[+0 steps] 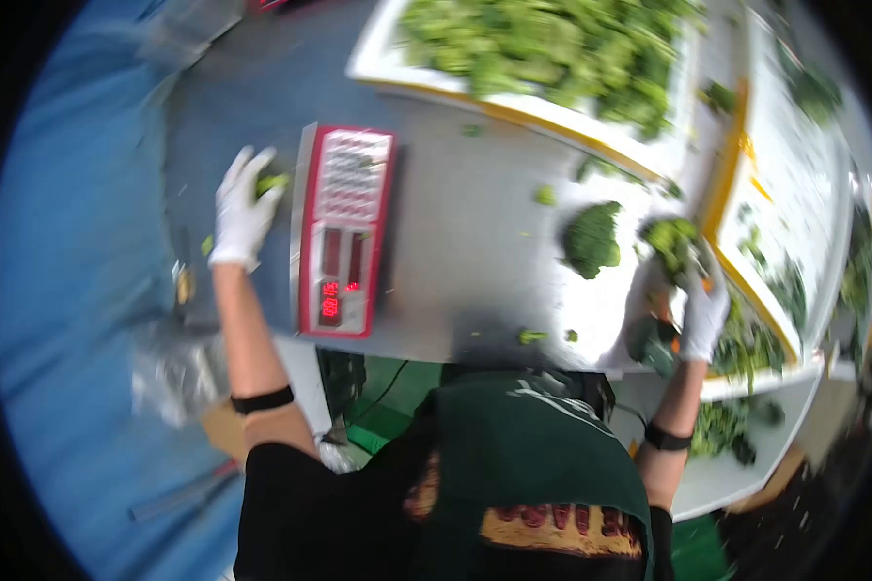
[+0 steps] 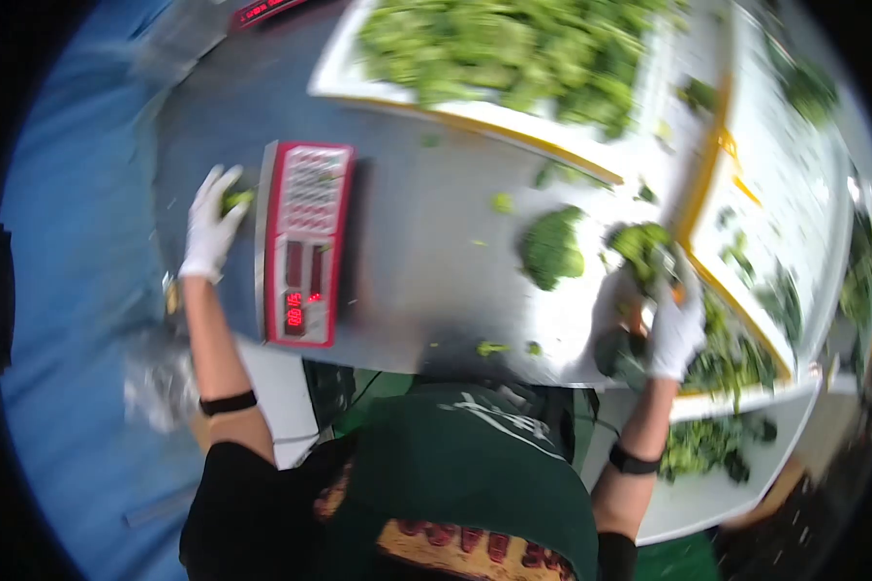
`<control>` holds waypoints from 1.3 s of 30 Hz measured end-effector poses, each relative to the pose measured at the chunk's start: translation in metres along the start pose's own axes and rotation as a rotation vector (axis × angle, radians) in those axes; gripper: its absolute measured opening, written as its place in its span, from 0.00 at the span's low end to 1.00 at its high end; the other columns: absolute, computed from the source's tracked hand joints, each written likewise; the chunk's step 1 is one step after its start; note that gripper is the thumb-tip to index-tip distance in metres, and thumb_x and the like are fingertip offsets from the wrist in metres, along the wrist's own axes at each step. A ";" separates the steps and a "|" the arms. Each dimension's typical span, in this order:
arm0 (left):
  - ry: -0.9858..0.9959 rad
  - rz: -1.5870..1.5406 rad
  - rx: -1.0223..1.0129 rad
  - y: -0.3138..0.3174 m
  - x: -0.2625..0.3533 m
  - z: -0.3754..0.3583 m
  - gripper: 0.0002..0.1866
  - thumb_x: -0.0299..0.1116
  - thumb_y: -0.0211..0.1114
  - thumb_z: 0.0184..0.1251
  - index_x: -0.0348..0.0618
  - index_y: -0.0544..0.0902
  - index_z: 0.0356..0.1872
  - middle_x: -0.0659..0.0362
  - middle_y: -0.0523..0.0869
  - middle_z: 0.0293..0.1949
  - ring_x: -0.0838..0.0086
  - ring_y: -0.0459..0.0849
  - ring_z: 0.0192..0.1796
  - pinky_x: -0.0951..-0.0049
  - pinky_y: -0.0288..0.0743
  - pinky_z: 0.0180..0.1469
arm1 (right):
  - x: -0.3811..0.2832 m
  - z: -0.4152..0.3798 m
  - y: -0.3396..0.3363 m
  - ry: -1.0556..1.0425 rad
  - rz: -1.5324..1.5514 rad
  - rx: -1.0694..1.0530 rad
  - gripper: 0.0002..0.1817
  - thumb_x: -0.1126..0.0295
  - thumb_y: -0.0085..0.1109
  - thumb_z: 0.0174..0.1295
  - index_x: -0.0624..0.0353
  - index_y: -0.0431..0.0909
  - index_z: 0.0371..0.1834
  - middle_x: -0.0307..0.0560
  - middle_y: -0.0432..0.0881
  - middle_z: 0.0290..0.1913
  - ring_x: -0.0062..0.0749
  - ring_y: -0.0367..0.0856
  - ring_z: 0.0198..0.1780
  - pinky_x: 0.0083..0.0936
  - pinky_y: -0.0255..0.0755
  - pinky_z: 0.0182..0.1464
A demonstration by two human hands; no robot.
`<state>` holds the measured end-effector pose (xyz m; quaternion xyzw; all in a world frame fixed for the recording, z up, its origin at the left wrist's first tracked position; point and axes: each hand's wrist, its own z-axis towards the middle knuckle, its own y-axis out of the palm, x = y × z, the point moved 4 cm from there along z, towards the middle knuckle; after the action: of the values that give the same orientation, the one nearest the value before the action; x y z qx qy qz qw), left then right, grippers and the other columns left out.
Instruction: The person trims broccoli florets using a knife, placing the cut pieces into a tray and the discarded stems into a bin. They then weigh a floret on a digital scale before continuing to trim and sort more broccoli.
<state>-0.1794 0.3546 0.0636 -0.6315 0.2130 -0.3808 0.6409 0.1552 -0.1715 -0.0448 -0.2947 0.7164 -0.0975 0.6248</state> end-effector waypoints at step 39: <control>0.118 -1.497 -1.159 0.121 0.425 0.004 0.31 0.17 0.60 0.63 0.34 0.66 0.70 0.55 0.76 0.63 0.75 0.78 0.60 0.74 0.75 0.59 | -0.048 -0.036 0.008 0.447 1.102 -0.548 0.17 0.57 0.57 0.66 0.61 0.83 0.40 0.39 0.82 0.26 0.15 0.65 0.14 0.15 0.58 0.19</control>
<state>0.1130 0.0242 0.0353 -0.8036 -0.0594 -0.5592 -0.1947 0.1201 -0.1471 -0.0020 -0.0056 0.8741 0.3640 0.3216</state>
